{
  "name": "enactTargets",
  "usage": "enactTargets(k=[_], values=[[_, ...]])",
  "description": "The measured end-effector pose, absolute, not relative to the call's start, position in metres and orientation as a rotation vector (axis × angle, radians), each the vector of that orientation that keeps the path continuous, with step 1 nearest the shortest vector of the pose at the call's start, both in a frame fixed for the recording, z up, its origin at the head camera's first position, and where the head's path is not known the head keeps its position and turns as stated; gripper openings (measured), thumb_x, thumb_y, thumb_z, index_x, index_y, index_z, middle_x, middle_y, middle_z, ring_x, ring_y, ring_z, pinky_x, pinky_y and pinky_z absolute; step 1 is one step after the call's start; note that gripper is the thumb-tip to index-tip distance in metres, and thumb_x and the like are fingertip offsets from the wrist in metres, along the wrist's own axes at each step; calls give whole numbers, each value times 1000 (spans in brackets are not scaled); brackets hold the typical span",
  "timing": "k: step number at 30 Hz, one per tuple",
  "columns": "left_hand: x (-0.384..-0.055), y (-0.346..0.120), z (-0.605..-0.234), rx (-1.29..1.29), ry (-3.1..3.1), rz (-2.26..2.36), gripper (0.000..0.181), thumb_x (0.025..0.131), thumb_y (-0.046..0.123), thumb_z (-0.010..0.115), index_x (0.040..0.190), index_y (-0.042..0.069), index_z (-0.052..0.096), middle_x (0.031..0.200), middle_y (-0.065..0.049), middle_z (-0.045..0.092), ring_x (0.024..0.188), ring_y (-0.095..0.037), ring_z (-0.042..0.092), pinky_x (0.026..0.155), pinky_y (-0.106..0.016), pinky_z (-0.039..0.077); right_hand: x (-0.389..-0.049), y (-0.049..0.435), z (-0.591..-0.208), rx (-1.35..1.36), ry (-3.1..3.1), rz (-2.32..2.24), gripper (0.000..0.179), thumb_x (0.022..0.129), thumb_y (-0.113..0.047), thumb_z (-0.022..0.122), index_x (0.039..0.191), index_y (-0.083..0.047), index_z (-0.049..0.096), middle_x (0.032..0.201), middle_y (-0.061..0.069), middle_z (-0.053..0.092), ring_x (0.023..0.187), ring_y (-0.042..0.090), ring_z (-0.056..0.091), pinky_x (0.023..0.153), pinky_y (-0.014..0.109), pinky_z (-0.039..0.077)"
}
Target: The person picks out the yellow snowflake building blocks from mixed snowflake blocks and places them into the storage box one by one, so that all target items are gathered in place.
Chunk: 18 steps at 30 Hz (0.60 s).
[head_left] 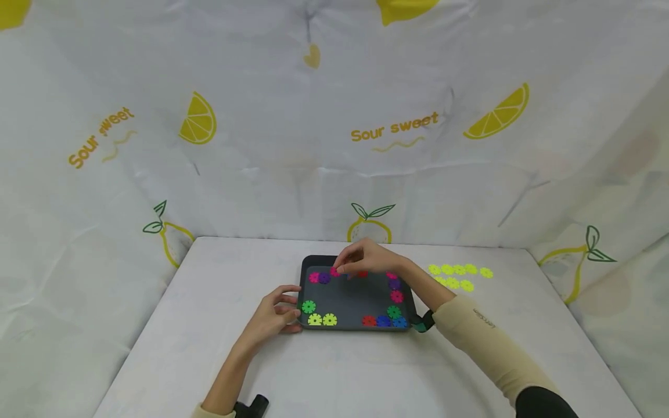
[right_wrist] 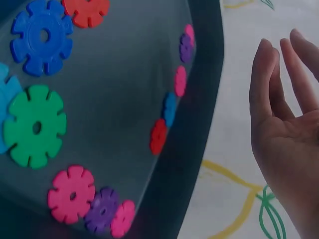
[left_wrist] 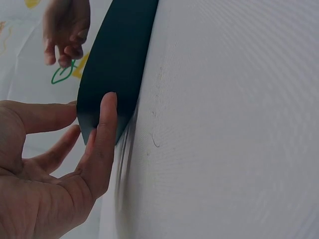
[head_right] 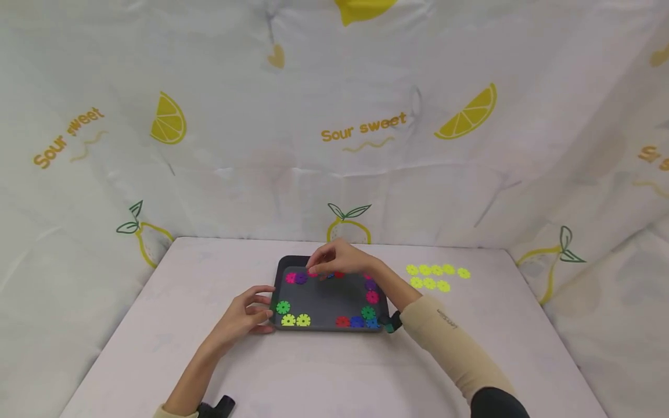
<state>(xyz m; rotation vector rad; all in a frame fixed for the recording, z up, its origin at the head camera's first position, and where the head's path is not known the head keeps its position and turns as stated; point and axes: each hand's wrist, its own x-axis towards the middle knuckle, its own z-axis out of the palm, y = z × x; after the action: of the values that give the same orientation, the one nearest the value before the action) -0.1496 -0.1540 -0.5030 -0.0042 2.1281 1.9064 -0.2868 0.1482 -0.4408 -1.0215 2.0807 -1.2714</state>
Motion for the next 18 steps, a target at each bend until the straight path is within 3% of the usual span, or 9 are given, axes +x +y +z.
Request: enactTargets(k=[5,11,18], values=[[-150,-154,-502,0,2134,1897,60,98,-3,72,154,8,54,134,-25,56,104,-24,72,81,-43,73,-288,125,-448,-971,1929,-1185,33,104,-12,71,128,10,72,111,7,77,103,47,78,95,50,71],[-149,-155,-503,7,2135,1893,60,98,-2,71,154,8,54,135,-26,55,104,-24,72,82,-42,73,-282,101,-458,-883,1719,-1095,31,105,-7,67,130,9,71,124,15,73,111,34,77,101,51,68],[-150,-154,-505,-5,2138,1888,59,97,-3,71,153,10,55,133,-24,56,102,-24,73,80,-41,73,-272,86,-469,-766,1592,-1022,28,104,-1,67,130,11,70,105,3,72,99,19,73,99,48,69]])
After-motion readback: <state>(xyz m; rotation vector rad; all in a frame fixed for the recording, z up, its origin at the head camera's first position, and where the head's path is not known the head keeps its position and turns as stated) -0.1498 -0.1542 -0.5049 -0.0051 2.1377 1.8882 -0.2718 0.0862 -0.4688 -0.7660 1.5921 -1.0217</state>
